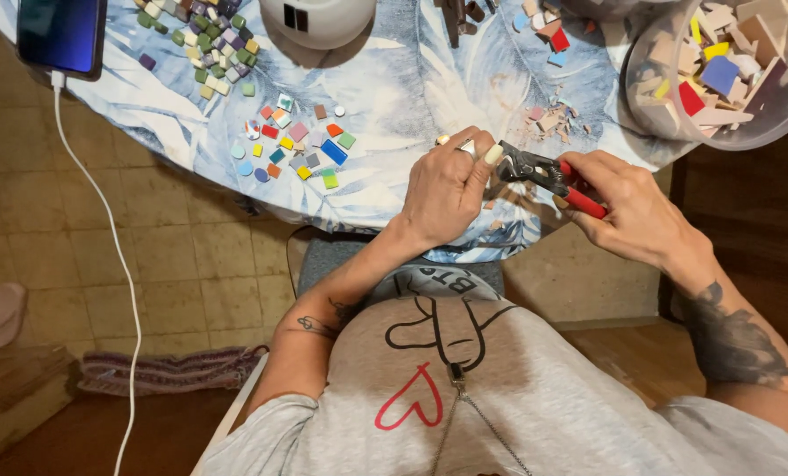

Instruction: Cutting small mosaic tiles into smaller pieces using mosaic nippers

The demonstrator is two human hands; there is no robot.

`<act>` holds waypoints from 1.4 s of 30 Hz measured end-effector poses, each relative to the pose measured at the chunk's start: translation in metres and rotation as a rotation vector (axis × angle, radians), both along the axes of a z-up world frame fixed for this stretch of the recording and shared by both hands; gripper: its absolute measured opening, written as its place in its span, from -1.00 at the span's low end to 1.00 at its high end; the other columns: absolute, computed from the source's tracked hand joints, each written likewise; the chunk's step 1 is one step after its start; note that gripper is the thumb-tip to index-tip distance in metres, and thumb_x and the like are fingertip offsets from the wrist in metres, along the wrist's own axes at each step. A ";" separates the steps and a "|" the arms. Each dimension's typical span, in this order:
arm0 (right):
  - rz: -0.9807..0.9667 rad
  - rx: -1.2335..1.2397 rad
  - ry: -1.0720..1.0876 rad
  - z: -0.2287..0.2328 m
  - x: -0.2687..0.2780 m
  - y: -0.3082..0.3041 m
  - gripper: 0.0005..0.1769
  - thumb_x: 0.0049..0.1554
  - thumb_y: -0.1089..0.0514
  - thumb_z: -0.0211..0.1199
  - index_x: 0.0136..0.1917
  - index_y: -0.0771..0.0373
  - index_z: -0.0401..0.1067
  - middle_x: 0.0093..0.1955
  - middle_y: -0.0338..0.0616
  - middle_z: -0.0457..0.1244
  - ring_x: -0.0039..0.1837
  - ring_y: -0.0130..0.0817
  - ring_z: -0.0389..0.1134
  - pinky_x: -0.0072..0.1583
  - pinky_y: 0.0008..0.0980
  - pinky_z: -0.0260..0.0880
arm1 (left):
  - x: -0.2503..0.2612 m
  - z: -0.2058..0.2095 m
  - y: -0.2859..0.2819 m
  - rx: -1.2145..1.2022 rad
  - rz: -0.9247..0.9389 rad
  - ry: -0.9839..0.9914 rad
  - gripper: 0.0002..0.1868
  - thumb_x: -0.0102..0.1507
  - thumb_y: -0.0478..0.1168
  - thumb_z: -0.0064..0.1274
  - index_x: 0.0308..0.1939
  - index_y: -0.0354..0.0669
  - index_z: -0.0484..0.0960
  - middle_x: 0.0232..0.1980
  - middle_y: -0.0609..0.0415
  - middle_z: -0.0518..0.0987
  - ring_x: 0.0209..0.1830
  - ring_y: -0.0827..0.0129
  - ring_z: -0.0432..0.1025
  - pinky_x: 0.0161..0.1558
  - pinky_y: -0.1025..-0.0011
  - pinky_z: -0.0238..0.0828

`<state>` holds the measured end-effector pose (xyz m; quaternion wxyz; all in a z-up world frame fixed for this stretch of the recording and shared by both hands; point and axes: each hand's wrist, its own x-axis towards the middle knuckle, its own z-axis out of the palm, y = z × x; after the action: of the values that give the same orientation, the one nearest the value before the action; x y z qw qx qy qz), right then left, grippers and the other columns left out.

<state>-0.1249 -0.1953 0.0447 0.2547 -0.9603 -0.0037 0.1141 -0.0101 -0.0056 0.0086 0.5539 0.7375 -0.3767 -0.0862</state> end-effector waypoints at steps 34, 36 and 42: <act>-0.019 0.036 -0.033 0.013 -0.004 0.009 -0.55 -0.16 0.32 0.06 0.06 0.35 0.22 -0.08 0.00 0.21 -0.10 -0.14 0.23 -0.04 -0.33 0.16 | 0.025 0.016 0.018 -0.001 -0.318 -0.101 -0.67 0.25 -0.11 -0.50 -0.50 -0.16 0.27 -0.45 0.12 0.33 -0.60 0.26 0.23 -0.54 0.35 0.12; -0.004 0.033 -0.043 0.014 -0.003 0.010 -0.57 -0.14 0.30 0.07 0.05 0.37 0.22 -0.11 0.03 0.21 -0.14 -0.12 0.22 -0.08 -0.31 0.17 | 0.026 0.016 0.018 0.009 -0.314 -0.164 -0.67 0.23 -0.10 -0.51 -0.50 -0.17 0.27 -0.48 0.14 0.26 -0.68 0.33 0.15 -0.69 0.40 0.04; -0.007 0.030 -0.023 0.012 -0.004 0.011 -0.56 -0.16 0.32 0.08 0.04 0.34 0.21 -0.16 -0.01 0.21 -0.19 -0.13 0.20 -0.12 -0.33 0.13 | 0.027 0.016 0.018 0.010 -0.285 -0.193 -0.87 0.17 -0.21 -0.33 -0.43 -0.12 0.30 -0.46 0.16 0.24 -0.64 0.26 0.19 -0.63 0.35 0.09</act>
<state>-0.1291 -0.1846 0.0563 0.2695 -0.9576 -0.0048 0.1022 0.0174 0.0123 0.0248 0.4936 0.6844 -0.5283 -0.0944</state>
